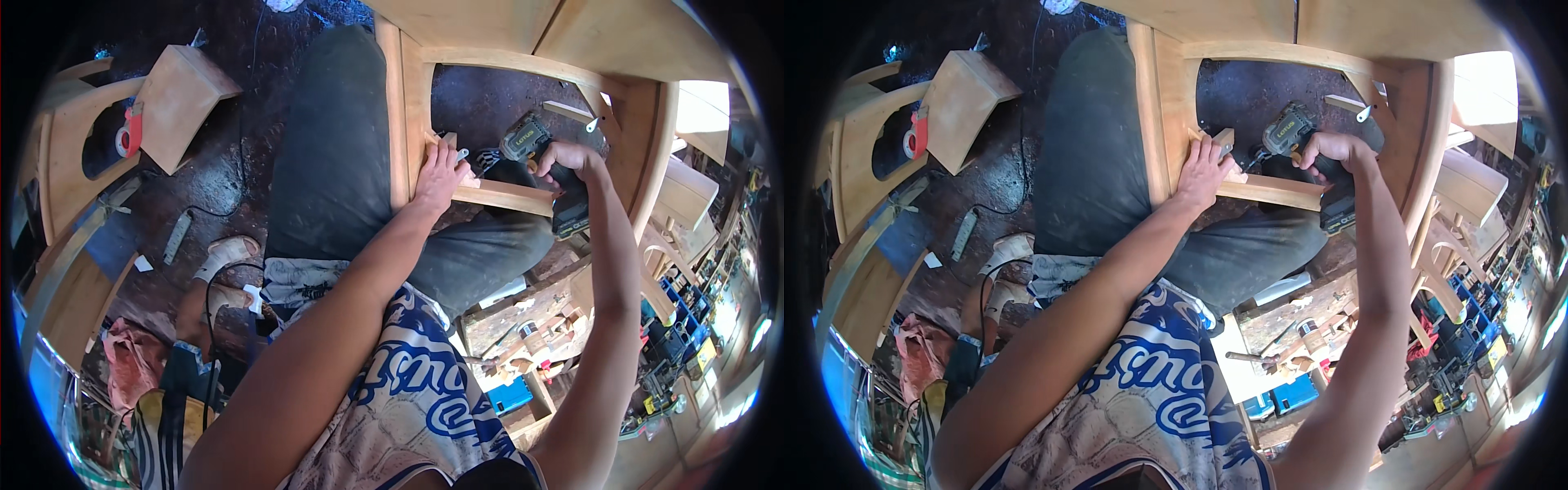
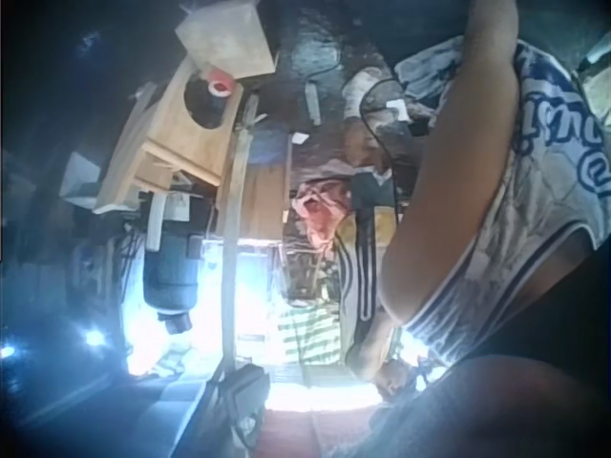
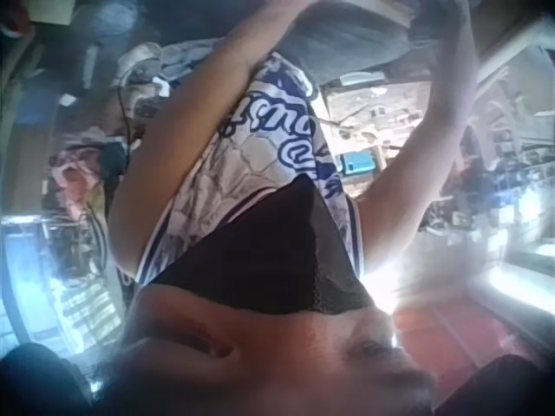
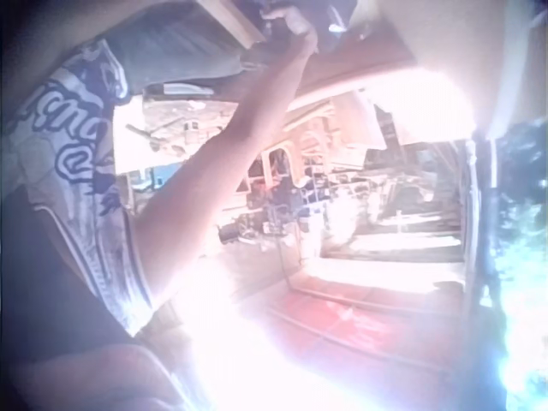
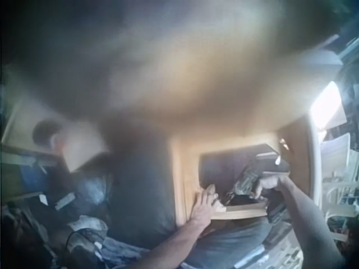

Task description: The person drills into a wooden block with a power drill, applies glue from a bottle, spreads it using a wooden stick, and attaches the block to a wooden chair frame using the drill before drilling into a second wooden block.

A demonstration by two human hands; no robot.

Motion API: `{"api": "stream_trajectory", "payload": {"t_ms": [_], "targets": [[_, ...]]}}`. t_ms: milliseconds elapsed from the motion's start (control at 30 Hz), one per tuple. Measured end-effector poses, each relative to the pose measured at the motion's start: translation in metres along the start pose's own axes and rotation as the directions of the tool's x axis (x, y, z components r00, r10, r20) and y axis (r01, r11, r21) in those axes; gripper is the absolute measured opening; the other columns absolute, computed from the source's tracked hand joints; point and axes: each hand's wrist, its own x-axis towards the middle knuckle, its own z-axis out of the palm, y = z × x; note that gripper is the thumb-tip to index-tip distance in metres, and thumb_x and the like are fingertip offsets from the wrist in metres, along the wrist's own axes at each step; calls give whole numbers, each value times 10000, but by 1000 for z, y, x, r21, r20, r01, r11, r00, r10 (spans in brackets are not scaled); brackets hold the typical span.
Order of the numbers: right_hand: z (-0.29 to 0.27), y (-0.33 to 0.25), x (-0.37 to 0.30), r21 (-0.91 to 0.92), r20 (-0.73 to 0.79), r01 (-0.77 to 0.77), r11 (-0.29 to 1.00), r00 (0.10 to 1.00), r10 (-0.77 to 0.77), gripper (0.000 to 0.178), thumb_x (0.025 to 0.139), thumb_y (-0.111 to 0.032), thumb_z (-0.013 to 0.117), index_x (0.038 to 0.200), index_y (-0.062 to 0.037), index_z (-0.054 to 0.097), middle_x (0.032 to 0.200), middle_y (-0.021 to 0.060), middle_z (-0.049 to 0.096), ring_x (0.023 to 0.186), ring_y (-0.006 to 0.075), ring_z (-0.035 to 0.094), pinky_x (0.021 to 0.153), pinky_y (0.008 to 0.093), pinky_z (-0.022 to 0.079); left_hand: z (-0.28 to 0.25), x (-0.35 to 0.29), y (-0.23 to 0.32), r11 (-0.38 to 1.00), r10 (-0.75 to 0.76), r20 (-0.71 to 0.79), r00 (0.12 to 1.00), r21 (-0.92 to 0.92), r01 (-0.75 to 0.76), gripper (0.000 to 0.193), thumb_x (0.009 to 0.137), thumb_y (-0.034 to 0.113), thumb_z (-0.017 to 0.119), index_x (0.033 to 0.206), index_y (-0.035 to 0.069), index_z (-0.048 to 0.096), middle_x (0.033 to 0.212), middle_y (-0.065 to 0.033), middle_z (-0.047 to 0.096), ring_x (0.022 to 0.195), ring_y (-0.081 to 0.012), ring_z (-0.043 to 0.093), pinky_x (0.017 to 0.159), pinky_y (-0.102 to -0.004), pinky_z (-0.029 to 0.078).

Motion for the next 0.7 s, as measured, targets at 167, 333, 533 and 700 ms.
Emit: {"api": "stream_trajectory", "payload": {"t_ms": [167, 333, 533, 700], "targets": [[-20, 18, 18, 107, 28, 53, 993, 998, -57, 220, 754, -133, 709, 959, -54, 699, 661, 37, 599, 552, 157, 575, 549, 350, 497, -1, 0, 1, 1000, 6, -15, 1000, -7, -6, 689, 715, 176, 800, 1360, 129, 560, 1406, -204, 478, 1417, -401, 356, 1185, -513, 233], [-22, 9, 12, 35, 36, -30, 999, 999, 29, 244, 742, -131, 687, 968, -41, 701, 666, 38, 600, 552, 158, 576, 552, 341, 500, -1, -1, -2, 1000, -1, 1, 1000, -22, 1, 678, 708, 167, 803, 1341, 123, 563, 1401, -203, 479, 1420, -405, 352, 1186, -510, 227], [-27, 16, 17, 124, 81, -16, 992, 997, 6, 270, 729, -127, 701, 990, -61, 707, 670, 31, 606, 547, 147, 569, 550, 320, 492, -1, -1, -2, 1000, 0, -7, 1000, -20, 0, 689, 695, 176, 818, 1334, 126, 566, 1397, -198, 481, 1418, -400, 353, 1181, -507, 235], [-30, 17, 22, 85, 37, -49, 995, 998, 46, 268, 710, -129, 716, 969, -61, 711, 671, 39, 622, 541, 151, 582, 551, 315, 492, -4, 1, -1, 1000, 9, -8, 1000, -27, -9, 673, 693, 171, 816, 1318, 123, 573, 1393, -201, 481, 1408, -401, 364, 1174, -506, 243]]}}
